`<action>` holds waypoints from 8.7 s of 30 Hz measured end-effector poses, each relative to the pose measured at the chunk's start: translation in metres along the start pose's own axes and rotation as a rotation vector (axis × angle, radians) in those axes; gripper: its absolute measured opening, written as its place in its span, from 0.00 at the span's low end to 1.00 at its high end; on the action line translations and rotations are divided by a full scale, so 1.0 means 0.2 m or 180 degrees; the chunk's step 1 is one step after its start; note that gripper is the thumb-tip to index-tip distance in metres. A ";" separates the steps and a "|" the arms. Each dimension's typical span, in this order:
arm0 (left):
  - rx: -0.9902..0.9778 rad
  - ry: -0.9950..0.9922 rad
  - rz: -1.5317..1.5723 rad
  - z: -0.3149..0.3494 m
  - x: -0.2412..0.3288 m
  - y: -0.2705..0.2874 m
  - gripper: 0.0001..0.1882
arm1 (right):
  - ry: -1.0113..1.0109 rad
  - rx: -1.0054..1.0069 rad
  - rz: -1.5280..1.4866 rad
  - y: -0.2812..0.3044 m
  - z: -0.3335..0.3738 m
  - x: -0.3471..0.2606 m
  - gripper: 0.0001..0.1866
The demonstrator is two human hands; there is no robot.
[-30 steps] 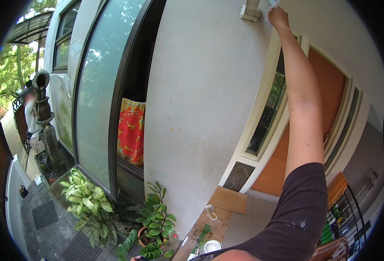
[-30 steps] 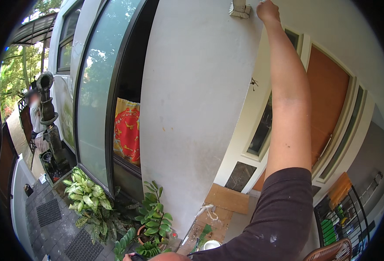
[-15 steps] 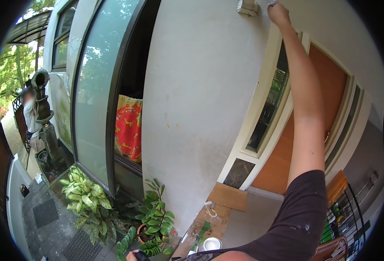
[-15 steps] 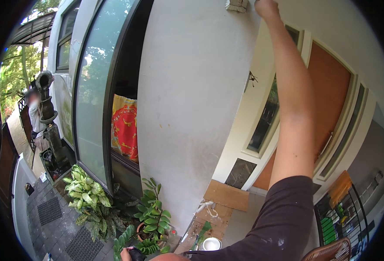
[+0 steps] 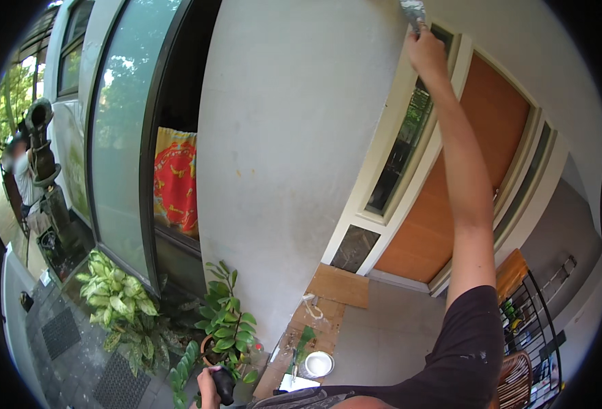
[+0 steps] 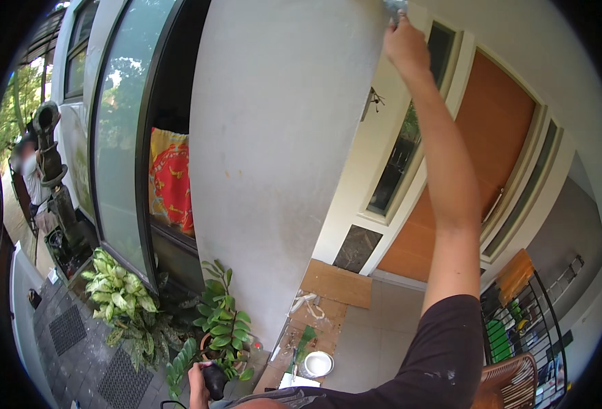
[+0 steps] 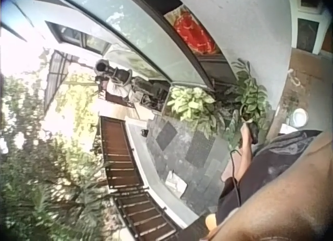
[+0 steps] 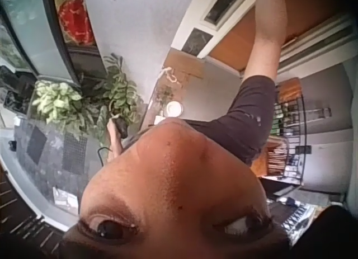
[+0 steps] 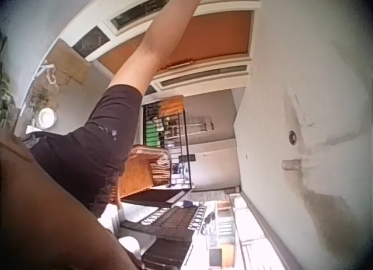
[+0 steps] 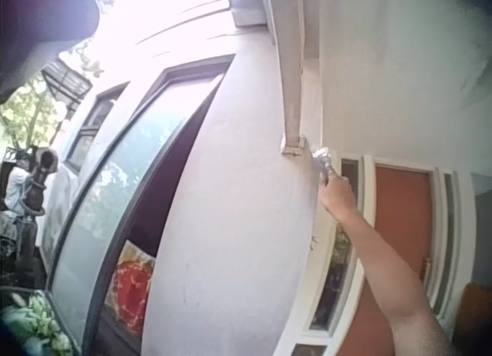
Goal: Scrape old putty or paint from a window frame and apply new white paint or putty using a scraper tool.
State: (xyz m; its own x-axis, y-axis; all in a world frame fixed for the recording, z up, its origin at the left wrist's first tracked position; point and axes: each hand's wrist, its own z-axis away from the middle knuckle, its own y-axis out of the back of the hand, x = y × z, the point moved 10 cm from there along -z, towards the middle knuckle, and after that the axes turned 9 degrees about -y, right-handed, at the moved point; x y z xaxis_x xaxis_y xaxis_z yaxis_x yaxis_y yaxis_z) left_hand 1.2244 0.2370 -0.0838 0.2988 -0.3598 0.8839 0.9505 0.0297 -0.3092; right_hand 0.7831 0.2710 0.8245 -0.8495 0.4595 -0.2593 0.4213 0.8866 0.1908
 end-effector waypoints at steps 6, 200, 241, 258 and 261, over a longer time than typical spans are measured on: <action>0.0075 0.0495 0.0322 0.10 0.00 -0.06 0.16 | 0.0402 -0.0166 0.0154 -0.02 -0.13 0.06 0.25; -0.2759 -0.0159 -0.2034 2.01 -0.26 -0.26 0.09 | -0.1292 -0.3886 -0.1503 1.75 4.09 0.48 0.12; -0.3597 -0.1903 -0.2490 2.81 0.16 -0.71 0.20 | -0.2289 -0.2133 -0.1893 2.47 3.45 0.87 0.08; -0.3908 -0.1988 -0.2552 3.08 0.06 -0.83 0.19 | -0.2579 -0.2205 -0.1997 2.68 3.43 1.09 0.06; -0.3950 -0.1967 -0.2530 3.08 0.04 -0.83 0.17 | -0.2533 -0.2362 -0.2105 2.67 3.43 1.09 0.06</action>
State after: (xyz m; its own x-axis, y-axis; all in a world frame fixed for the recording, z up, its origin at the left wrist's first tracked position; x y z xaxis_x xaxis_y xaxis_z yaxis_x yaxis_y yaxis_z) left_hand 1.1219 0.8047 0.1899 0.0640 0.5118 0.8567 0.3117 -0.8258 0.4700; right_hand 1.0413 0.8805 0.2203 -0.2962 0.0758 -0.9521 -0.5047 0.8339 0.2234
